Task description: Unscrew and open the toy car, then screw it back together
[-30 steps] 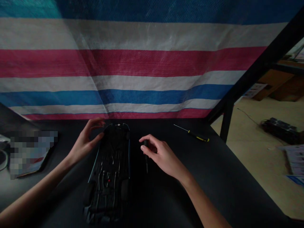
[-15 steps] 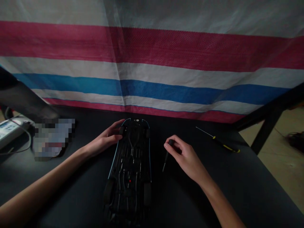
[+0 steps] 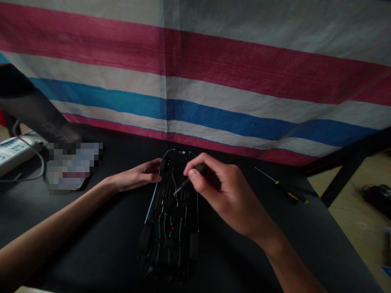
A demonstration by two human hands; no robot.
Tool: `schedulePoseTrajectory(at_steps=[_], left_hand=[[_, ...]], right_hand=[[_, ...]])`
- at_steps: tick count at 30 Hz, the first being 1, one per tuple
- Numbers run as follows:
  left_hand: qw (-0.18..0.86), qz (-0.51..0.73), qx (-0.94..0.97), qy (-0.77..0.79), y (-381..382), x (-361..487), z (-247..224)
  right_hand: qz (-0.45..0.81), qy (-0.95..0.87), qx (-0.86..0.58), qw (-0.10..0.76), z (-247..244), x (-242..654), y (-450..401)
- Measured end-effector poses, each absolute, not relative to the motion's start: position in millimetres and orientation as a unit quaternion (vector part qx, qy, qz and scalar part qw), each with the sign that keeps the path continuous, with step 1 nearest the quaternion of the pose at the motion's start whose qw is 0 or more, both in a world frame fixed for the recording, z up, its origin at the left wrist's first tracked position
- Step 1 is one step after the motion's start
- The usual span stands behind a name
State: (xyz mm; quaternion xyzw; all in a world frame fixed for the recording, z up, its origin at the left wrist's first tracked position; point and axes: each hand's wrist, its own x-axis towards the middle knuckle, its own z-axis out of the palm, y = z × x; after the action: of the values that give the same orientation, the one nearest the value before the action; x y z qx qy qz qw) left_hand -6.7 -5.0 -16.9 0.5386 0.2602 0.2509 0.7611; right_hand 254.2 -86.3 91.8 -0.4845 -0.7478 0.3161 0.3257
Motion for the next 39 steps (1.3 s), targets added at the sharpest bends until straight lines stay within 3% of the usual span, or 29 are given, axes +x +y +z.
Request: schedulePoseTrajectory(at_steps=[4,11,22,29,39], left_hand=[[0.763,0.266,0.538,0.242,-5.9,-7.2,-16.6],[0.777,0.252,0.530,0.228,-7.3,-8.1,-16.0],[0.750,0.274,0.551,0.240,-8.2,-8.8,-17.9],[0.744,0.282,0.559,0.234,-7.2,-9.7,-20.8],[0.734,0.272,0.573,0.242,-7.5,-10.2,-15.9]], right_hand=[[0.303,-0.813,-0.405,0.288,103.0,213.0,-75.2],[0.267,-0.833,-0.403,0.267,92.1,198.3,-72.2],[0.015,-0.875,-0.403,0.267,81.3,183.1,-80.4],[0.094,-0.887,-0.371,0.259,88.6,188.4,-79.2],[0.083,-0.887,-0.377,0.255,91.2,188.8,-78.5]])
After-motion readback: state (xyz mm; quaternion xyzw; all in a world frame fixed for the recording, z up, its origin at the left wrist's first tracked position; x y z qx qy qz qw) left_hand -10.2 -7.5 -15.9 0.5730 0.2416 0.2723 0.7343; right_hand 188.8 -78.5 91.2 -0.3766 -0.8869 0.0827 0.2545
